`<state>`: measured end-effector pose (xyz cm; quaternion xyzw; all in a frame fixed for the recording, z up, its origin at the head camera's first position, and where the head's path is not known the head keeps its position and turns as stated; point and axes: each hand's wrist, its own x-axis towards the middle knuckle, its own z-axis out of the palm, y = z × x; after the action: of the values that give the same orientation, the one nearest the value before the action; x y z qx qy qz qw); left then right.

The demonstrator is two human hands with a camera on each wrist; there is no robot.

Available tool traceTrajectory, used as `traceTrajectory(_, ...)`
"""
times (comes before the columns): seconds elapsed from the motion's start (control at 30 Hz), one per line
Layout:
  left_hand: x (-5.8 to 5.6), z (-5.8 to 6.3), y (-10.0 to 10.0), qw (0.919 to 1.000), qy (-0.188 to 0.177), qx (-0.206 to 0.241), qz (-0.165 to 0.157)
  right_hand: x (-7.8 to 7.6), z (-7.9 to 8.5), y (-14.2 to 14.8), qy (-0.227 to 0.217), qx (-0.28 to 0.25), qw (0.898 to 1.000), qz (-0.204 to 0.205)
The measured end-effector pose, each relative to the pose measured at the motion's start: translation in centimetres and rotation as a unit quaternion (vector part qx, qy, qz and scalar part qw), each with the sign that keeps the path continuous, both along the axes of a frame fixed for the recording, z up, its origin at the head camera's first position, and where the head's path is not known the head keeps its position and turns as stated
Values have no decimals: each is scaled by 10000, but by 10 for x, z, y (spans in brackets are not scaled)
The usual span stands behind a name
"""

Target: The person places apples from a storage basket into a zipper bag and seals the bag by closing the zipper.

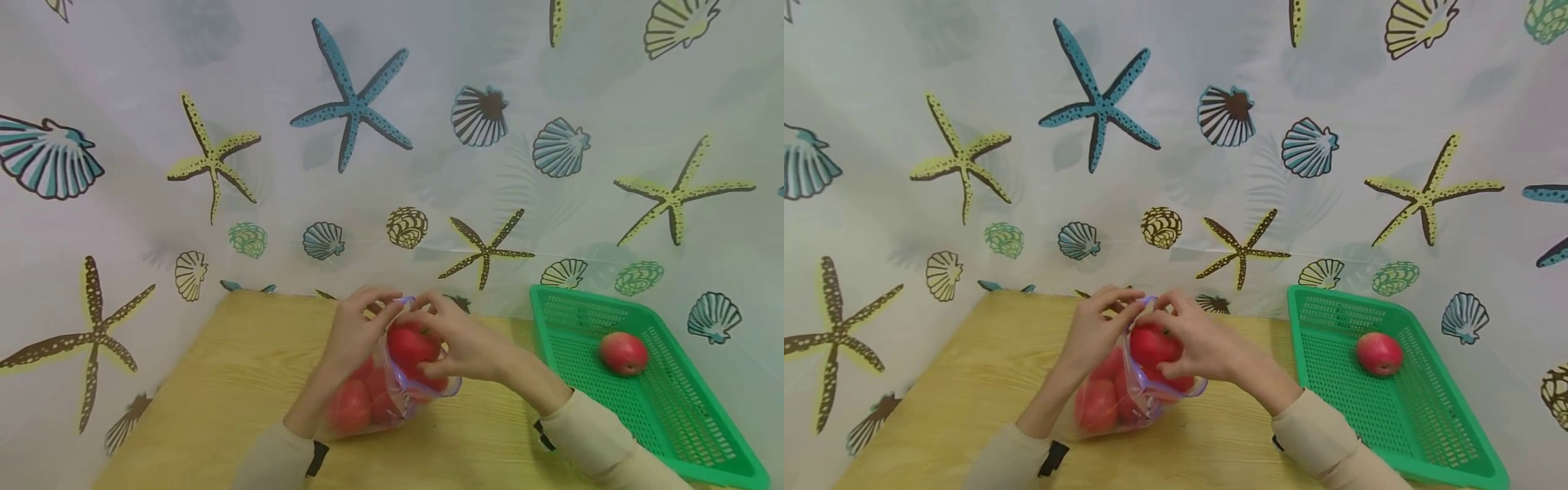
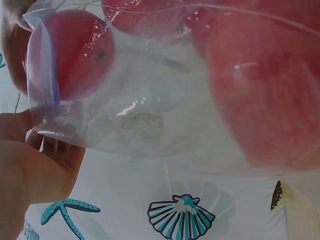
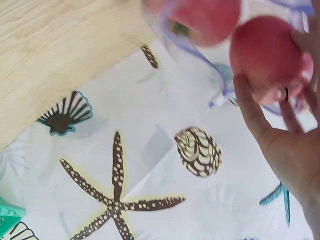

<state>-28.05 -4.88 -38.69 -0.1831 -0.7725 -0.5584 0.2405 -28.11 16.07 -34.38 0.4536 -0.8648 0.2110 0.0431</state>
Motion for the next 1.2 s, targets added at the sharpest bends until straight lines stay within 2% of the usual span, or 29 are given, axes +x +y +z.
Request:
traceTrajectory(0.03,0,0,1,10000,50,38,34,0,-4,-2,-22,-76,10000,-24)
traceTrajectory(0.1,0,1,1,9998,82,64,148,-2,-13,-5,238,-267,9993,-62)
traceTrajectory(0.17,1,1,0,9997,66,56,232,-3,-22,-9,703,-487,9963,-130)
traceTrajectory(0.27,5,2,-3,9996,28,-28,287,-5,-30,-16,1452,-732,9864,-250)
traceTrajectory(0.3,6,2,-3,9996,17,-41,296,-5,-31,-16,1581,-768,9840,-281)
traceTrajectory(0.5,7,2,-9,9992,-112,122,365,-8,-26,-4,1801,-849,9797,-248)
traceTrajectory(0.67,8,1,-11,9993,-234,180,212,-12,-18,29,1444,-593,9862,-543)
traceTrajectory(0.77,9,0,-14,9993,-262,148,241,-16,-12,50,1052,-341,9894,-942)
traceTrajectory(0.87,10,0,-16,9992,-260,114,284,-24,-5,75,750,-115,9875,-1385)
traceTrajectory(1.03,9,0,-14,9995,-202,90,224,-42,-1,128,372,255,9756,-2149)
traceTrajectory(1.2,10,-2,-9,9994,-292,104,151,-53,-5,183,-147,643,9558,-2867)
